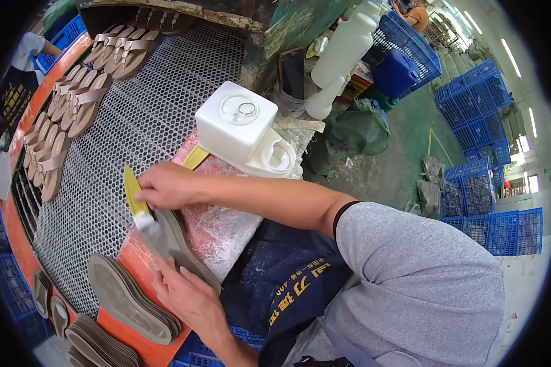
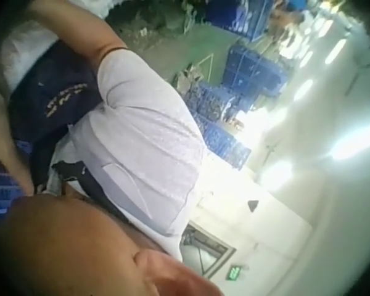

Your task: Apply adhesive to the bottom of shoe soles using a small brush.

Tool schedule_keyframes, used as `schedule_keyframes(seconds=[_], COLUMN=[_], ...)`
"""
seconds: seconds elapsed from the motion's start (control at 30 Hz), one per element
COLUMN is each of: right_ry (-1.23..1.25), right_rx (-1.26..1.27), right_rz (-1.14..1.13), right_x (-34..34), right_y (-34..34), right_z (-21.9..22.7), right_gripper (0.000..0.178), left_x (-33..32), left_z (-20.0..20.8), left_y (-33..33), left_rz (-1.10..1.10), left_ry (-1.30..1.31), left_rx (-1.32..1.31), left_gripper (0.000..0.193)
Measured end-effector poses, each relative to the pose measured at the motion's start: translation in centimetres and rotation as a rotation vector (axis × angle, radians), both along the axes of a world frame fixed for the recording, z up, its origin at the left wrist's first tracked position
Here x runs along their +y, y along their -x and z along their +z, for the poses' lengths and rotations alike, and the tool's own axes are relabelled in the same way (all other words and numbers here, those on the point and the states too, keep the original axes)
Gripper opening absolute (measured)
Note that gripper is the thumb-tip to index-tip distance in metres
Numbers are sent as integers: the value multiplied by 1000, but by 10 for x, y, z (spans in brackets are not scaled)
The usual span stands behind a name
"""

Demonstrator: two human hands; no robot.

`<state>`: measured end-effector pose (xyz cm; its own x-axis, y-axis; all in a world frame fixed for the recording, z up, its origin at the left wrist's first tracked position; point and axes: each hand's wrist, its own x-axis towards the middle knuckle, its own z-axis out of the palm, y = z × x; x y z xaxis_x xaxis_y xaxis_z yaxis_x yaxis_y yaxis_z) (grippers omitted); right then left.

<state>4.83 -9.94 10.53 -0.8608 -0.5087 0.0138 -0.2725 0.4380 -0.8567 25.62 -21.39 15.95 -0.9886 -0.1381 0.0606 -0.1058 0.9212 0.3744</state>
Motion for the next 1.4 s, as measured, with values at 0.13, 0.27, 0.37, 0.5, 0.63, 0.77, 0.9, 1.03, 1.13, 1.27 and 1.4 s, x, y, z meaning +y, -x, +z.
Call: schedule_keyframes(seconds=[0.13, 0.27, 0.37, 0.5, 0.63, 0.77, 0.9, 1.03, 1.13, 1.27, 1.4], right_ry=[82, 140, 172, 31, 158, 309, 415, 492, 428, 406, 145], right_rx=[-47, -80, -97, -7, -12, -102, -229, -304, -321, -267, -251], right_rz=[284, 265, 156, 354, -135, -249, -415, -512, -412, -297, -348], right_x=[-5, -16, -21, -22, -9, 20, 43, 64, 63, 41, 13], right_y=[-3, 3, 5, -3, -3, -34, -74, -93, -104, -105, -85], right_z=[11, 18, 18, 12, 22, 30, 34, 15, 25, 20, 15], right_gripper=[31, 30, 29, 29, 29, 29, 24, 23, 22, 24, 31], left_x=[5, 11, 13, 13, 15, 10, 5, 3, -17, -88, -115], left_z=[-5, -3, -1, -3, -13, -31, -24, 10, 35, 17, -5], left_y=[-4, -4, -5, -8, -12, -9, -4, -1, -9, -36, -54], left_rz=[5, 22, 42, 28, 49, 93, 189, 347, 473, 600, 462], left_ry=[22, 42, 58, 55, 44, 66, 27, -158, -158, 91, 481], left_rx=[-15, -39, -57, -95, 91, 151, 58, -130, -52, 27, 285], left_gripper=[48, 48, 48, 51, 57, 66, 74, 74, 72, 68, 64])
